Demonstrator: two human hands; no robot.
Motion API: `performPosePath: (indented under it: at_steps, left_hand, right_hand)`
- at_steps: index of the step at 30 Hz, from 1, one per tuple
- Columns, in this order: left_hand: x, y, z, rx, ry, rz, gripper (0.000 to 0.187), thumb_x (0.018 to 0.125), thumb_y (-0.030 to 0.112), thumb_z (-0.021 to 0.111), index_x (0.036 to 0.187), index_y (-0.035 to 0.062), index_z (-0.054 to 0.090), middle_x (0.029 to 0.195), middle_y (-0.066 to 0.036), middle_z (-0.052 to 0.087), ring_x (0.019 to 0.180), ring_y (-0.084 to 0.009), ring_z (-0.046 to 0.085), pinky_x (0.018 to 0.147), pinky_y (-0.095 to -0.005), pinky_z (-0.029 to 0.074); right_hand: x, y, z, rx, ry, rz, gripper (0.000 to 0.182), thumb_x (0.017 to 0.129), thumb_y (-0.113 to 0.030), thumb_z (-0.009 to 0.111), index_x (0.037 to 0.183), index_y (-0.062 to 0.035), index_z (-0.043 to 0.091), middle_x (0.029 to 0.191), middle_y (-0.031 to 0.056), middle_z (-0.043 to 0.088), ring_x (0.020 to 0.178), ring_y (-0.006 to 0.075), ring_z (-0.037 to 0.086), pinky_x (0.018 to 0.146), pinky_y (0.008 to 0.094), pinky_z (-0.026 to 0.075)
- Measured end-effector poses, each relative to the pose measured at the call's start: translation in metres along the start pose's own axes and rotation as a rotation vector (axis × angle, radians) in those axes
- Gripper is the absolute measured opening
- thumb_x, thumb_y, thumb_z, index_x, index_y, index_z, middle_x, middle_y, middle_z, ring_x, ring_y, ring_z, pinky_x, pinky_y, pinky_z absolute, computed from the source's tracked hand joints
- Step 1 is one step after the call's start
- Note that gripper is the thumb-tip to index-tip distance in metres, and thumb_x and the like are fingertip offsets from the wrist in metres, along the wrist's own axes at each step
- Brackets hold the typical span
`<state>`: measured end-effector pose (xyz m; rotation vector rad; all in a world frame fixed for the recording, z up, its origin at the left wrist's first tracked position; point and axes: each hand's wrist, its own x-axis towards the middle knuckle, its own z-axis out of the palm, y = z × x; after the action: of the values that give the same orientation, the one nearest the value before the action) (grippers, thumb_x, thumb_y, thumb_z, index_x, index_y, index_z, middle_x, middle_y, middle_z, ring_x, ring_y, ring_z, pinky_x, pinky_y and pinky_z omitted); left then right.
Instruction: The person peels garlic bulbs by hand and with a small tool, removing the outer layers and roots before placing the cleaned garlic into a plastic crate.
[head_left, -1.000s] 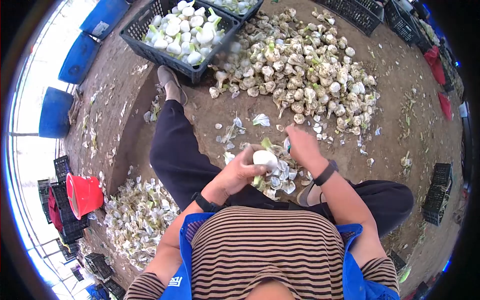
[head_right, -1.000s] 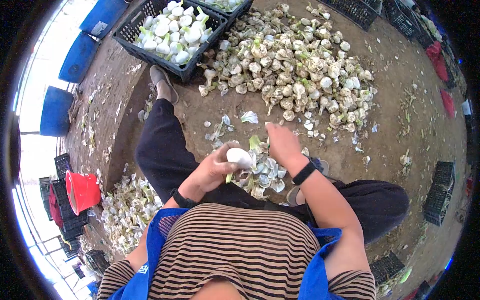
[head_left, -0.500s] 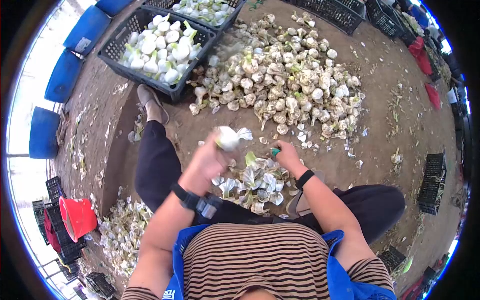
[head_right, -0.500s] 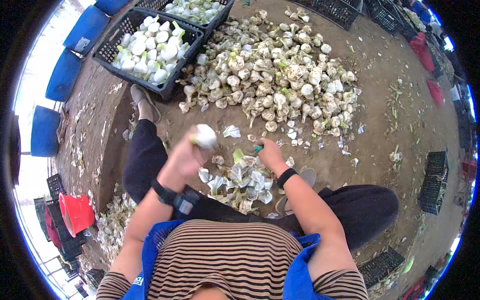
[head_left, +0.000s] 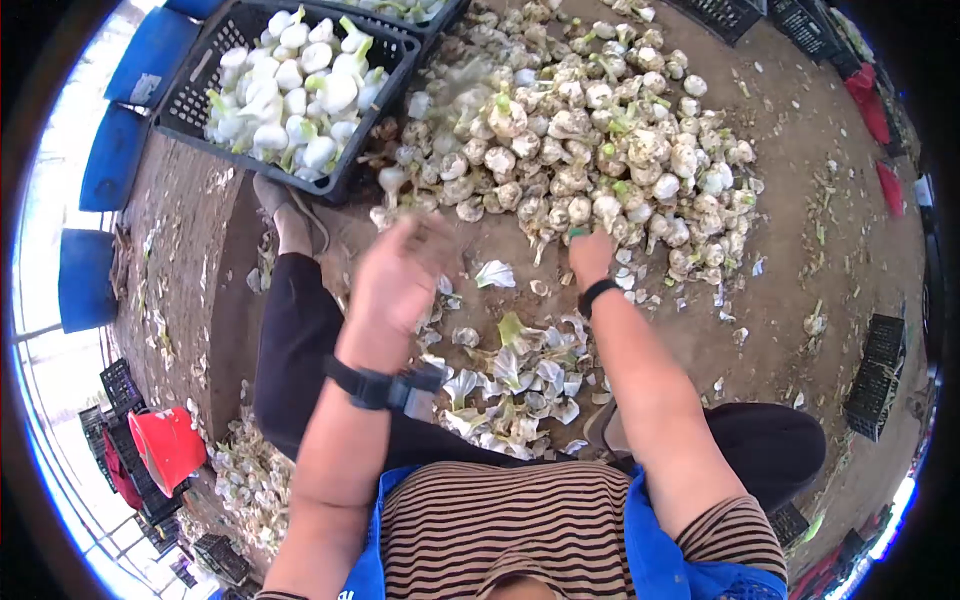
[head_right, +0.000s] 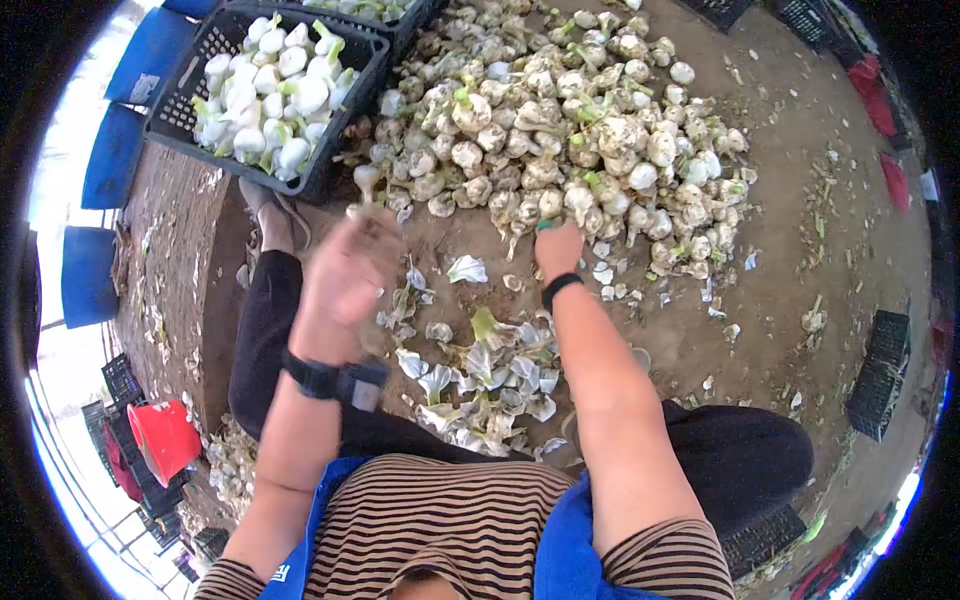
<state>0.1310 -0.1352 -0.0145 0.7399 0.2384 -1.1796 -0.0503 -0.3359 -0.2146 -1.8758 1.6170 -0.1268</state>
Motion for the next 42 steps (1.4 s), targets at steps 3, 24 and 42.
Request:
performPosePath:
  at_steps: [3,24,42]
  left_hand:
    - [-0.034,-0.06,0.008,0.159,0.196,-0.012,0.024,0.092,0.018,0.051,0.113,0.0052,0.05,0.104,-0.008,0.059,0.091,-0.021,0.059,0.077,-0.0311,0.05]
    - [-0.14,-0.106,0.015,0.882,-0.05,0.374,0.064,0.067,-0.01,0.072,0.115,0.0047,0.033,0.113,-0.012,0.05,0.102,-0.0178,0.054,0.085,-0.0305,0.049]
    - [-0.143,-0.097,-0.006,0.156,-0.014,-0.024,0.042,0.095,0.034,0.037,0.124,0.0047,0.045,0.116,-0.012,0.058,0.099,-0.0246,0.06,0.08,-0.0319,0.051]
  right_hand:
    - [0.009,0.015,0.015,0.304,0.104,0.117,0.041,0.073,-0.01,0.054,0.11,0.0096,0.056,0.1,0.0286,0.061,0.097,0.0415,0.058,0.084,0.0421,0.046]
    - [-0.25,-0.082,-0.161,1.219,-0.815,0.219,0.026,0.088,-0.02,0.061,0.107,-0.006,0.051,0.086,0.0001,0.057,0.069,0.0069,0.054,0.051,0.0205,0.042]
    - [-0.234,-0.081,-0.164,0.335,-0.316,-0.65,0.014,0.081,-0.002,0.056,0.094,-0.002,0.052,0.084,0.0125,0.059,0.074,0.0223,0.059,0.068,0.0322,0.046]
